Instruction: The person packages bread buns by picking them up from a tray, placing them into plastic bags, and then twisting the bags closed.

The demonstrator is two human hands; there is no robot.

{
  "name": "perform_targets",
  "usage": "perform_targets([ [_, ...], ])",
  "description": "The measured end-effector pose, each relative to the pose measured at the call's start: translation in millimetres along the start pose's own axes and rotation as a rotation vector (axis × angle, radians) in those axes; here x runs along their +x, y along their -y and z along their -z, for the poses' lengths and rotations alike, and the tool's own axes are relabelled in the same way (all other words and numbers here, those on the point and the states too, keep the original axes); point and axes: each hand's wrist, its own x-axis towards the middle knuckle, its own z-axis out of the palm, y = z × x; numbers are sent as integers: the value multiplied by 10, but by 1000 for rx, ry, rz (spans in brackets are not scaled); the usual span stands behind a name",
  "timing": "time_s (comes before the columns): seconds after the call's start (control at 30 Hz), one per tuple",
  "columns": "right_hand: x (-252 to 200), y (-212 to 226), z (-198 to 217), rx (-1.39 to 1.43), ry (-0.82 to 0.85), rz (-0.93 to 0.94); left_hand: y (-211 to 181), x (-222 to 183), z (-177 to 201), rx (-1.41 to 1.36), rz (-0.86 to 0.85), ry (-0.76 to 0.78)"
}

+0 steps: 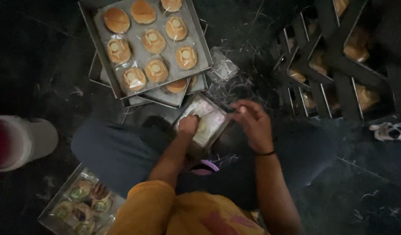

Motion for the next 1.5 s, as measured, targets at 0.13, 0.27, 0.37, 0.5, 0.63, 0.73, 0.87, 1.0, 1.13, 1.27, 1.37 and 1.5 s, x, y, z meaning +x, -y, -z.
perform_targets([
  [0.13, 34, -43, 95, -232, -45, 253, -129, -181, 157, 236, -182, -241],
  [0.27, -127, -16, 200, -685, -2, 411, -151, -154, 188, 25, -215, -204],
  [0.37, -236, 50, 167, -514, -4, 314, -121, -6, 163, -50, -180, 1],
  [0.5, -328, 113, 188, -1021, -49, 471, -46, -17, 173, -194, -256, -20],
  [0.63, -244, 37, 216, -945, 25, 440, -19, -35, 542, -211, -232, -92],
  [0.73, 77, -119, 212, -851, 94, 709, -22, -252, 1287, -410, -327, -158],
  [0.87, 562, -479, -88, -737, 207, 520, -78, -794, 2323, -520, -471, -147],
  [1.0, 760, -329, -514, -618, -36, 11, -82, -1085, 2902, -1240, -335, -34],
  [1.13, 899, 313, -800, -450, 36, 194, 146, -1139, 3182, -1549, -208, 19],
  [1.27, 1304, 561, -1052, -525, 176, 305, 374, -1035, 3343, -1184, -220, -440],
  [1.37, 1929, 291, -1317, -508, 300, 302, 535, -1001, 3622, -1159, -193, -760],
  [1.5, 3064, -661, -1802, -920, 444, 354, 757, -1076, 3996, -1923, 32, -954],
])
